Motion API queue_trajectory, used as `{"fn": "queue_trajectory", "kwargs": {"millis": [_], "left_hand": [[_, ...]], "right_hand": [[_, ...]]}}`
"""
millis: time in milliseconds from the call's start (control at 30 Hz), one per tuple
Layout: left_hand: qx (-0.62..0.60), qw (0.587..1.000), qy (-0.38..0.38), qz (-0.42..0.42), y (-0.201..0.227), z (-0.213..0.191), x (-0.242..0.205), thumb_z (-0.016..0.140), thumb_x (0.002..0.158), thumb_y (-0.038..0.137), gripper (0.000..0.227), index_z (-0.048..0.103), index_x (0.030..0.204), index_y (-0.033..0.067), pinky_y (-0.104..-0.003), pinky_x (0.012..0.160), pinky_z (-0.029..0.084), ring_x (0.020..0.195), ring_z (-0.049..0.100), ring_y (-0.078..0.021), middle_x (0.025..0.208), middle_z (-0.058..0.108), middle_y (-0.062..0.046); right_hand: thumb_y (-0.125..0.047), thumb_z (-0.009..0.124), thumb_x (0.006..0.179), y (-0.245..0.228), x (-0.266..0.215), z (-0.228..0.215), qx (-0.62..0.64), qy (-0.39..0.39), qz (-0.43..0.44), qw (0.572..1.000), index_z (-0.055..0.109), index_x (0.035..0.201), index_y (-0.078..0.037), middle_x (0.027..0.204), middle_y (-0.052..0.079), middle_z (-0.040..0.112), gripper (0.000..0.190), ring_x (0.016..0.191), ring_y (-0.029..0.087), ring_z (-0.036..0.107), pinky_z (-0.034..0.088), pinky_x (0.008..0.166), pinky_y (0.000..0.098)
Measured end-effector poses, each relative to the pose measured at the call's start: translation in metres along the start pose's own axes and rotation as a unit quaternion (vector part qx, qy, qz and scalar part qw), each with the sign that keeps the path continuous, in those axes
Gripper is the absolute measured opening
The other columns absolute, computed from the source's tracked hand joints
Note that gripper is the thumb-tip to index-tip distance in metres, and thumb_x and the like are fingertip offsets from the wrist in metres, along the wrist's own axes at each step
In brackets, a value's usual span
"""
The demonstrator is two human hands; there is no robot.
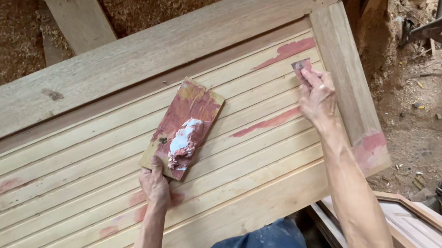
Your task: The person applies a reddish paste into the grooves of a slatted wooden panel using a small putty knife, repeatedly loading the knife from a palette held in the other hand. The person works along the grooves, spreading the paste to fill gaps between the slats.
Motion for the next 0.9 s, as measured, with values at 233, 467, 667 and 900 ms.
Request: {"fn": "queue_trajectory", "kwargs": {"millis": [233, 467, 667, 900], "left_hand": [[-0.057, 0.996, 0.007, -0.068, 0.007, 0.005, -0.003, 0.060, 0.098, 0.047, 0.055, 0.061, 0.129, 0.0018, -0.031, 0.079, 0.055, 0.092, 0.063, -0.0129, 0.111, 0.069, -0.005], [-0.098, 0.993, -0.008, -0.063, 0.000, 0.004, 0.002, 0.060, 0.099, 0.044, 0.052, 0.060, 0.129, 0.0012, -0.031, 0.080, 0.055, 0.093, 0.063, -0.0126, 0.112, 0.069, -0.005], [-0.074, 0.996, -0.018, -0.052, -0.006, 0.001, 0.004, 0.060, 0.102, 0.043, 0.049, 0.063, 0.124, -0.0015, -0.031, 0.077, 0.053, 0.089, 0.061, -0.0121, 0.107, 0.070, -0.005], [-0.037, 0.999, -0.010, -0.033, -0.006, 0.003, 0.000, 0.061, 0.100, 0.045, 0.050, 0.065, 0.122, 0.0011, -0.029, 0.082, 0.053, 0.092, 0.064, -0.0111, 0.107, 0.073, -0.005]], "right_hand": [[0.001, 0.070, 0.085, 0.037, 0.056, 0.033, -0.073, -0.018, -0.015, 0.997, 0.074, 0.123, -0.005, 0.126, 0.021, 0.063, 0.038, 0.110, 0.040, 0.061, 0.053, 0.095, 0.0479], [-0.012, 0.073, 0.092, 0.025, 0.072, 0.028, 0.016, -0.041, 0.150, 0.988, 0.076, 0.104, 0.001, 0.102, 0.020, 0.070, 0.018, 0.093, 0.028, 0.073, 0.058, 0.083, 0.0367], [-0.014, 0.075, 0.083, 0.015, 0.107, 0.034, 0.074, -0.081, 0.282, 0.953, 0.080, 0.091, -0.004, 0.082, 0.009, 0.076, 0.014, 0.073, 0.017, 0.072, 0.056, 0.068, 0.0320], [-0.011, 0.076, 0.086, -0.021, 0.092, 0.081, 0.082, -0.162, 0.240, 0.954, 0.077, 0.086, -0.001, 0.078, 0.009, 0.073, 0.010, 0.068, 0.015, 0.068, 0.052, 0.060, 0.0382]]}}
Point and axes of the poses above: each hand's wrist, its own x-axis towards the middle knuckle, its own z-axis out of the palm, y = z × x, the point moved 5 cm from there along x, towards the middle knuckle
